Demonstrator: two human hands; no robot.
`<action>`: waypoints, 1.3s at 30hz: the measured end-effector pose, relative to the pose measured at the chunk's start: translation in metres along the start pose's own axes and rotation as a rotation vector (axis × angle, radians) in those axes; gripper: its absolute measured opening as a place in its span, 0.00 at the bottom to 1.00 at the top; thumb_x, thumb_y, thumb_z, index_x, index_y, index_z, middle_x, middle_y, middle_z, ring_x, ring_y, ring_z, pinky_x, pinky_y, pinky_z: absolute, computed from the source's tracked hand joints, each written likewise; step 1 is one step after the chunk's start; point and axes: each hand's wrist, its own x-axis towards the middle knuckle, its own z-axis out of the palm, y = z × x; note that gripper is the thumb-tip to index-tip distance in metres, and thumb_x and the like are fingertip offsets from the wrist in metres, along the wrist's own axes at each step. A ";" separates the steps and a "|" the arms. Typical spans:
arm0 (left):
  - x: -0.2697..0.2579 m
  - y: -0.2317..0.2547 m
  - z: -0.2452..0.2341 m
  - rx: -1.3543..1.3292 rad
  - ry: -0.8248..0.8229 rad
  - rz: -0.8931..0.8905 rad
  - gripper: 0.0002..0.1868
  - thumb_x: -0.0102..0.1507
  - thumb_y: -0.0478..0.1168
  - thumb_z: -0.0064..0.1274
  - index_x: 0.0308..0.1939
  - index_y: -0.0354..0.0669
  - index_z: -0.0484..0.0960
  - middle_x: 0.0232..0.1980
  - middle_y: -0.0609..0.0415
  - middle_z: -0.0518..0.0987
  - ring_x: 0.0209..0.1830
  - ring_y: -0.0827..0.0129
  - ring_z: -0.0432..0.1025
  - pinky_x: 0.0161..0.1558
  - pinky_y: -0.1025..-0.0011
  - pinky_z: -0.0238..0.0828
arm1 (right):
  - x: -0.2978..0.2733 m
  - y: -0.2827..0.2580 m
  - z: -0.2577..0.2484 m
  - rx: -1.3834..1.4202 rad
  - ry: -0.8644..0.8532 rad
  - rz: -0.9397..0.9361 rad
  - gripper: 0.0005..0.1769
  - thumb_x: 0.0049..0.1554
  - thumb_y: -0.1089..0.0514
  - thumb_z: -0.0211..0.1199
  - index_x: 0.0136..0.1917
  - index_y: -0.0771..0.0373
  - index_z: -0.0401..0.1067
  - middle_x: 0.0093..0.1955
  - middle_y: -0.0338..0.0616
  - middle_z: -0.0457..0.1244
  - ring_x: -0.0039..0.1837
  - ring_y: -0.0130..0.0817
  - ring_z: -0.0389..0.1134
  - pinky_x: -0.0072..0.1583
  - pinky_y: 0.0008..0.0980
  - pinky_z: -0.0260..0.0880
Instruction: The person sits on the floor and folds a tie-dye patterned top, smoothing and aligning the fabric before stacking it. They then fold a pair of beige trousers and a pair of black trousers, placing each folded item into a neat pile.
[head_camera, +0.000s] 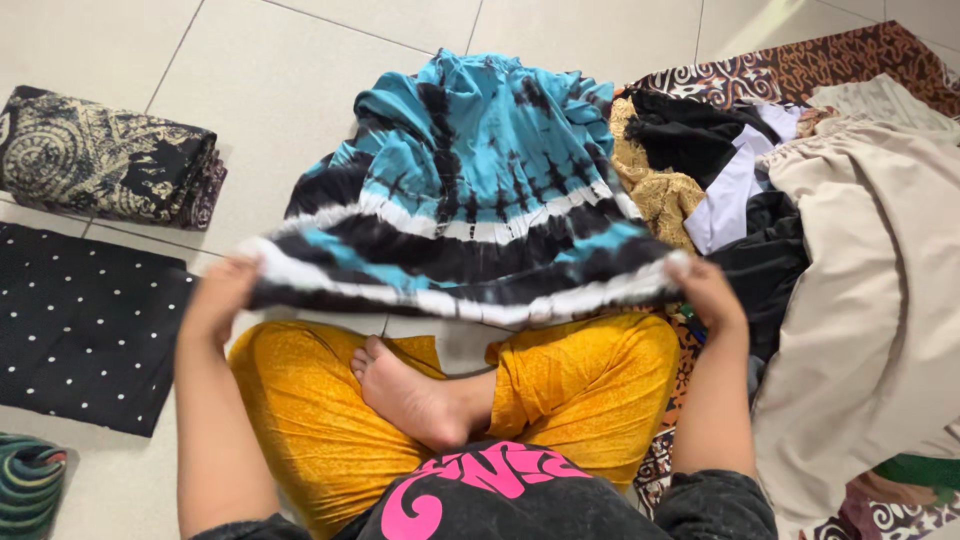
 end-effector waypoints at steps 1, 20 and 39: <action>-0.004 0.009 -0.002 -0.163 0.128 0.102 0.14 0.72 0.46 0.57 0.49 0.36 0.83 0.39 0.59 0.79 0.36 0.75 0.67 0.36 0.72 0.63 | -0.006 -0.008 -0.004 0.060 0.097 -0.085 0.16 0.63 0.52 0.66 0.58 0.66 0.77 0.51 0.39 0.68 0.51 0.25 0.65 0.56 0.27 0.64; -0.142 0.050 0.236 0.483 -0.670 0.734 0.37 0.57 0.39 0.53 0.72 0.38 0.69 0.71 0.35 0.71 0.68 0.43 0.69 0.68 0.58 0.64 | -0.203 -0.108 0.253 -0.476 -1.071 -0.407 0.16 0.66 0.50 0.59 0.51 0.67 0.70 0.40 0.53 0.67 0.41 0.42 0.68 0.48 0.41 0.69; 0.063 0.115 0.260 0.684 0.016 0.655 0.26 0.67 0.56 0.53 0.66 0.54 0.75 0.57 0.41 0.75 0.45 0.42 0.77 0.43 0.51 0.74 | 0.105 -0.038 0.260 -0.651 0.141 -0.689 0.24 0.49 0.41 0.73 0.47 0.62 0.77 0.42 0.50 0.71 0.45 0.50 0.71 0.47 0.45 0.70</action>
